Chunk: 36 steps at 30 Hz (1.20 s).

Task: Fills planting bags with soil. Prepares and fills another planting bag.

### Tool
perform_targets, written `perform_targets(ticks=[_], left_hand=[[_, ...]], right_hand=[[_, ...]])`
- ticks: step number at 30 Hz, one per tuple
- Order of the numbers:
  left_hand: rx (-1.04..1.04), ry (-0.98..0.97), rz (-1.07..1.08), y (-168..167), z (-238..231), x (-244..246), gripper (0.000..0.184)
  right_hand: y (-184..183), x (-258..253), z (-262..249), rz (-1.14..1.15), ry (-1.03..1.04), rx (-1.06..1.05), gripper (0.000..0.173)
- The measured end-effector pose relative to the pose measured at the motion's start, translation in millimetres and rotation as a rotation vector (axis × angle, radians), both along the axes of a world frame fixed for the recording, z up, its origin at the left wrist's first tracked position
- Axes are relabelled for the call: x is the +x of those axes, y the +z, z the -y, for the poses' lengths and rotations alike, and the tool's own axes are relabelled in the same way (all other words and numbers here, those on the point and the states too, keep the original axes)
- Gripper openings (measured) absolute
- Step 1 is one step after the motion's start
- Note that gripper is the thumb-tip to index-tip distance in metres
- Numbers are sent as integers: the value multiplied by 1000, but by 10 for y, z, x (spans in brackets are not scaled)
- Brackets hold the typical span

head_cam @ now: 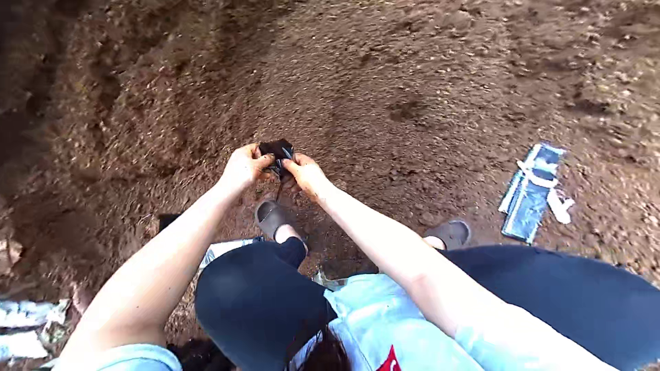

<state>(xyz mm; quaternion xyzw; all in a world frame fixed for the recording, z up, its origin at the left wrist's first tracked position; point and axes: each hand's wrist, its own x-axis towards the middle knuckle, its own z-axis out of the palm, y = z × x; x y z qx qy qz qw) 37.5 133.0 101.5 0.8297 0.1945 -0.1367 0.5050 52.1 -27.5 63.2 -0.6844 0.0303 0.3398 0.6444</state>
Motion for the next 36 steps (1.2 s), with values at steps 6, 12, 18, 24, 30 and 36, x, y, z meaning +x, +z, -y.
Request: perform_targets(ticks=[6, 12, 18, 24, 30, 36], left_hand=[[517, -438, 132, 38, 349, 398, 27], [801, -829, 147, -292, 627, 503, 50], [682, -605, 33, -320, 247, 606, 63], [644, -473, -44, -370, -8, 654, 58], [586, -403, -83, -330, -30, 780, 58], [516, -346, -41, -138, -58, 732, 72]], right_hand=[[-336, 432, 796, 204, 59, -524, 38], [-871, 616, 1220, 198, -25, -214, 43], [-2146, -23, 1260, 535, 539, -797, 56], [-1958, 710, 1210, 510, 678, -680, 41], [-1581, 758, 1256, 186, 84, -466, 58], [-2141, -20, 620, -896, -725, 404, 78]])
